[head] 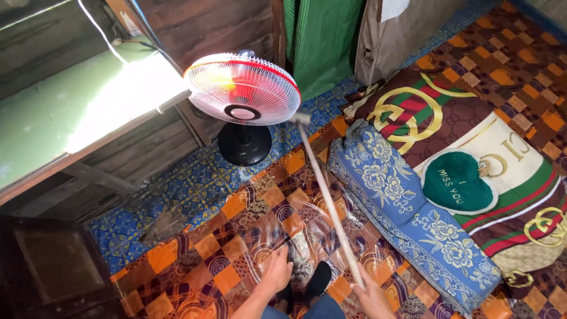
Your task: Mopping the floor using a long-handled mop.
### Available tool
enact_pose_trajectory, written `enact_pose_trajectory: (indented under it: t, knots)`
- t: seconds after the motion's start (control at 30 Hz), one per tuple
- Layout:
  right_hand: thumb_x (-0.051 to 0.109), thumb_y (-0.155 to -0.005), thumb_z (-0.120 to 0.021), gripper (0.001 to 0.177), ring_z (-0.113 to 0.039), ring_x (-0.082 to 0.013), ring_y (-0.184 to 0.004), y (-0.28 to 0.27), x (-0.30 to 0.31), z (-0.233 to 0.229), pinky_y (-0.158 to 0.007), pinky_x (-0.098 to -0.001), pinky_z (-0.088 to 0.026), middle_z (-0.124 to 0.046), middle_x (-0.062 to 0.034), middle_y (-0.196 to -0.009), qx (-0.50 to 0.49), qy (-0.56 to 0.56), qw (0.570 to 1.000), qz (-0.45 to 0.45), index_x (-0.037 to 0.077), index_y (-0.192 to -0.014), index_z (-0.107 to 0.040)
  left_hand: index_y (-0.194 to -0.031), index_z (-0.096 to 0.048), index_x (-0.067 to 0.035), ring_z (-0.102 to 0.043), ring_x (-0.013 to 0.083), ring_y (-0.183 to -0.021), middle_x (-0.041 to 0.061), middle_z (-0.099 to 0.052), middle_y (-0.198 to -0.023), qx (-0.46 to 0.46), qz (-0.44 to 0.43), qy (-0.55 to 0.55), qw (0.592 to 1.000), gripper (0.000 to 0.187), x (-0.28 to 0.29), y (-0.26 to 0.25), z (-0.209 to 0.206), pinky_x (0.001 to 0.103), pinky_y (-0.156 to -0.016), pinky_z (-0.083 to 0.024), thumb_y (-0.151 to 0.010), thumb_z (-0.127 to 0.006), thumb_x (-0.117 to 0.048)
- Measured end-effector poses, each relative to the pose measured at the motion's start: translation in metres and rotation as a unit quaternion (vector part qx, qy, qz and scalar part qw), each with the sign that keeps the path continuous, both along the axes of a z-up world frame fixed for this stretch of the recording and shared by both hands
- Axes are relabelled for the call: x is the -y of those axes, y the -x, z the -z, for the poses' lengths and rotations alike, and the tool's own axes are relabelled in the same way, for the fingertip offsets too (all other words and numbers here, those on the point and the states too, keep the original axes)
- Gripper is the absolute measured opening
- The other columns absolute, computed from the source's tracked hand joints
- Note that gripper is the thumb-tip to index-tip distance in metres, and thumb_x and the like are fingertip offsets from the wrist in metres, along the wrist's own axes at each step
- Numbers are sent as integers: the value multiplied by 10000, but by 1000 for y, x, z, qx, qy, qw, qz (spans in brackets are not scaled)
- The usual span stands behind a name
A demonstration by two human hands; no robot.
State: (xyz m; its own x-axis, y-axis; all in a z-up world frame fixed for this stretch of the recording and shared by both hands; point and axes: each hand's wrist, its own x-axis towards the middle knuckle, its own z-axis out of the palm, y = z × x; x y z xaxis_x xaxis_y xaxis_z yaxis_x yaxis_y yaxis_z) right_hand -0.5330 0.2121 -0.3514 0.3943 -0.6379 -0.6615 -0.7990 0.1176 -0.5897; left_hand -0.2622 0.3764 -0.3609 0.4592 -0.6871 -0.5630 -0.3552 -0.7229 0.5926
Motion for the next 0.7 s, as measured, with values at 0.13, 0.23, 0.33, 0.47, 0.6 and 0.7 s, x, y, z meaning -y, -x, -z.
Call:
enact_pose_trajectory:
  t: [0.13,0.23,0.33,0.47,0.6,0.7]
  knots:
    - [133,-916,-675,795,-697,-242,-735,18,8,107,-675,-391,-578,-624,-213,-1309,-6,-32,999,-30,171,-1611,-293,-1490,-384,-76,-455,457,-1352,267,-442,-1468,-14,15,20,1000,587,3,8,13,508,-1133,-395,-962,-601,-210]
    - [85,-910,-616,740,-741,-213,-720,6,-2,89,-647,-362,-594,-638,-86,-1202,-65,-9,993,-101,173,-1578,-311,-1493,-369,-71,-431,489,-1355,288,-372,-1515,-30,13,26,999,582,-5,16,15,517,-1117,-407,-970,-592,-198]
    - [90,-942,-564,752,-725,-235,-721,1,-14,59,-671,-380,-581,-743,-154,-985,-188,-64,976,-89,241,-1627,-292,-1532,-325,-111,-430,490,-1362,287,-324,-1550,-34,13,-24,999,607,-19,17,0,525,-1114,-404,-995,-585,-222]
    - [91,-907,-552,711,-766,-301,-880,52,-16,96,-804,-420,-614,-769,-172,-1058,-79,-38,995,-52,240,-1583,-389,-1539,-362,-158,-539,441,-1320,225,-446,-1499,-68,-13,-92,993,585,-45,27,-1,483,-1127,-447,-998,-559,-259]
    - [143,-859,-754,769,-695,-284,-1159,121,-12,148,-1012,-391,-519,-711,-167,-1262,-36,41,992,-111,184,-1532,-384,-1536,-344,-141,-536,444,-1309,222,-438,-1498,-34,-25,-78,996,603,-81,56,61,484,-1104,-465,-990,-574,-257]
    - [201,-925,-687,829,-652,-292,-1280,172,-18,159,-1117,-364,-479,-667,-168,-1372,-179,-29,978,-100,276,-1647,-285,-1487,-357,-84,-479,492,-1313,284,-382,-1495,33,-23,7,999,614,-87,84,69,521,-1068,-432,-962,-640,-230]
